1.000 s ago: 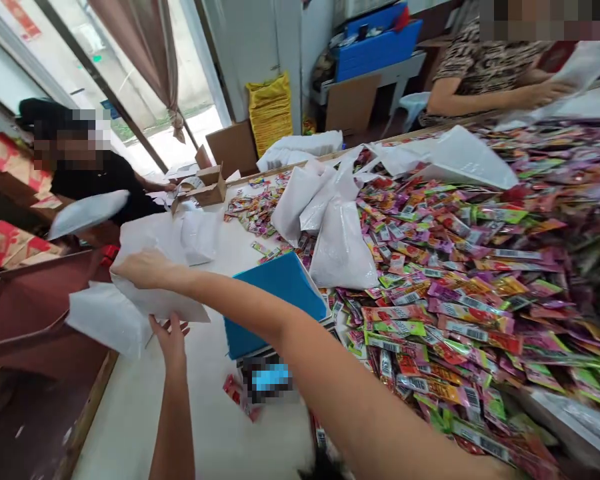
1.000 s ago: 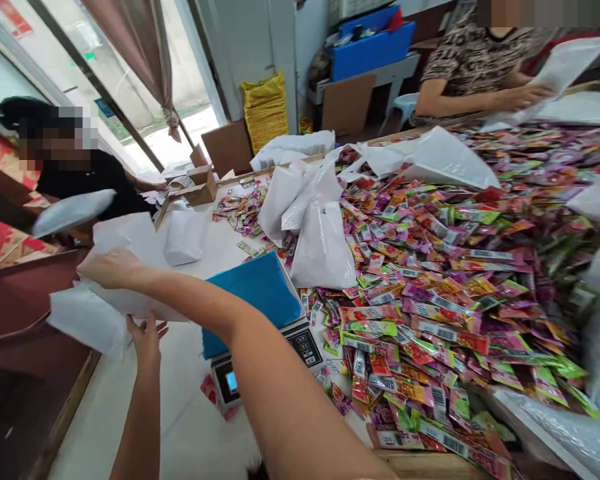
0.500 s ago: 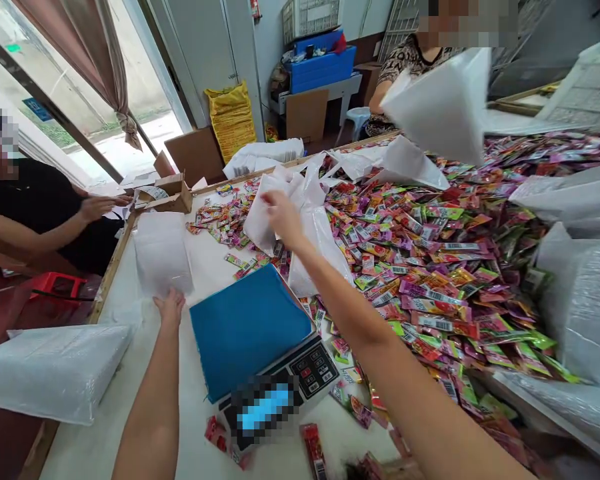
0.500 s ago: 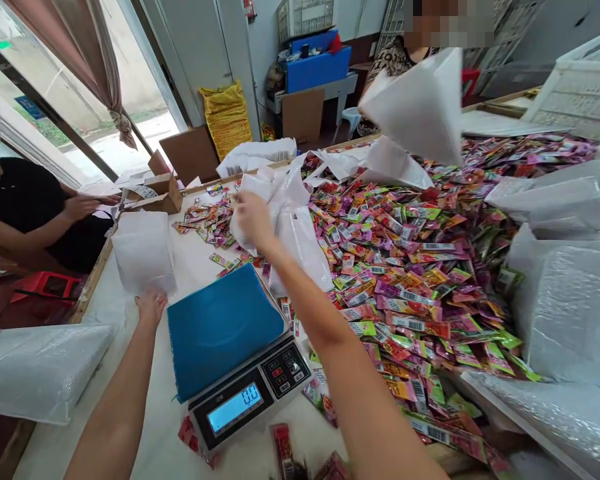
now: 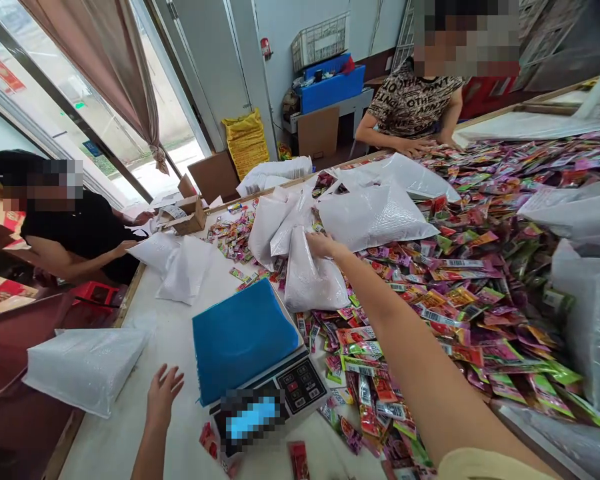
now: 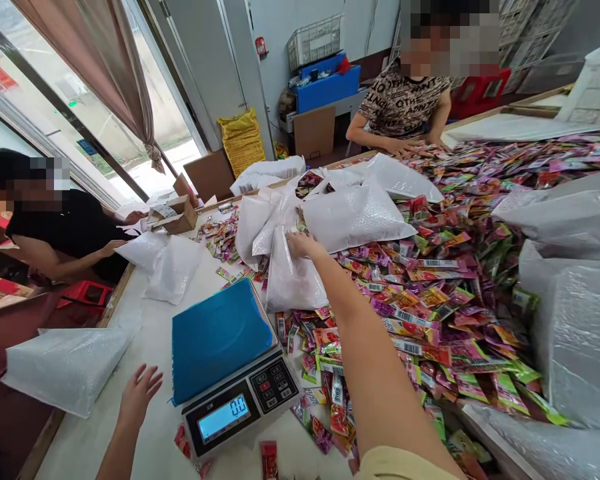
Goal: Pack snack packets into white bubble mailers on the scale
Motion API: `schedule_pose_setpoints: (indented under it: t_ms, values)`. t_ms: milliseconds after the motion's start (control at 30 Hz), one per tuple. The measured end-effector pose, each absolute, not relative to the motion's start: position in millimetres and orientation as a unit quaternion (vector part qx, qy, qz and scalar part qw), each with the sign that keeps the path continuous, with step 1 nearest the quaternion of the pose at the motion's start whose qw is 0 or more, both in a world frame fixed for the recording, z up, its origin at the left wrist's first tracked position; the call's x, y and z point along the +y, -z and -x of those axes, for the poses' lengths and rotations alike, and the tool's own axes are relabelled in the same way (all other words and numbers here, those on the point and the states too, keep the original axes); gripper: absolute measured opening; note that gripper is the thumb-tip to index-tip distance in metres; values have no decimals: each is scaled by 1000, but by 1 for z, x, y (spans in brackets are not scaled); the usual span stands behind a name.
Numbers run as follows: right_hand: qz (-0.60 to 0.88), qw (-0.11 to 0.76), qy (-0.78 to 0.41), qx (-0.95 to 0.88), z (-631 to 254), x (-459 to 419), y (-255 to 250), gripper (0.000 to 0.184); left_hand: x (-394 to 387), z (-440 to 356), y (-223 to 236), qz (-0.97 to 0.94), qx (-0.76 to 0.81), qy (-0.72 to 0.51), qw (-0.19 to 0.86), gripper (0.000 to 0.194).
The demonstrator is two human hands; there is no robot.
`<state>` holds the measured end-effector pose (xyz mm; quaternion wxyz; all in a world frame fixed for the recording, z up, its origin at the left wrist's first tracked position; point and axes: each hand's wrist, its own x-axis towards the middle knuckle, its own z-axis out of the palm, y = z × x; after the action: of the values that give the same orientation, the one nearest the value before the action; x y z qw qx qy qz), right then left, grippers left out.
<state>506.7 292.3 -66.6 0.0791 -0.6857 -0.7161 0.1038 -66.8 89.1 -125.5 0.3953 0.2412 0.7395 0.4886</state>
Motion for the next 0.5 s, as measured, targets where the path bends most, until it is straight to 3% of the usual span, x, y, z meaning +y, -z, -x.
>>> schedule_pose_setpoints:
  t_ms: [267,500]
  values:
    - [773,150,-27,-616,-526,270,52,44,10,83,132,-149,764,-489,394,21]
    - [831,230,-72,-500,-563,237,39,22,-5,59,124,-134,751,-487,425,22]
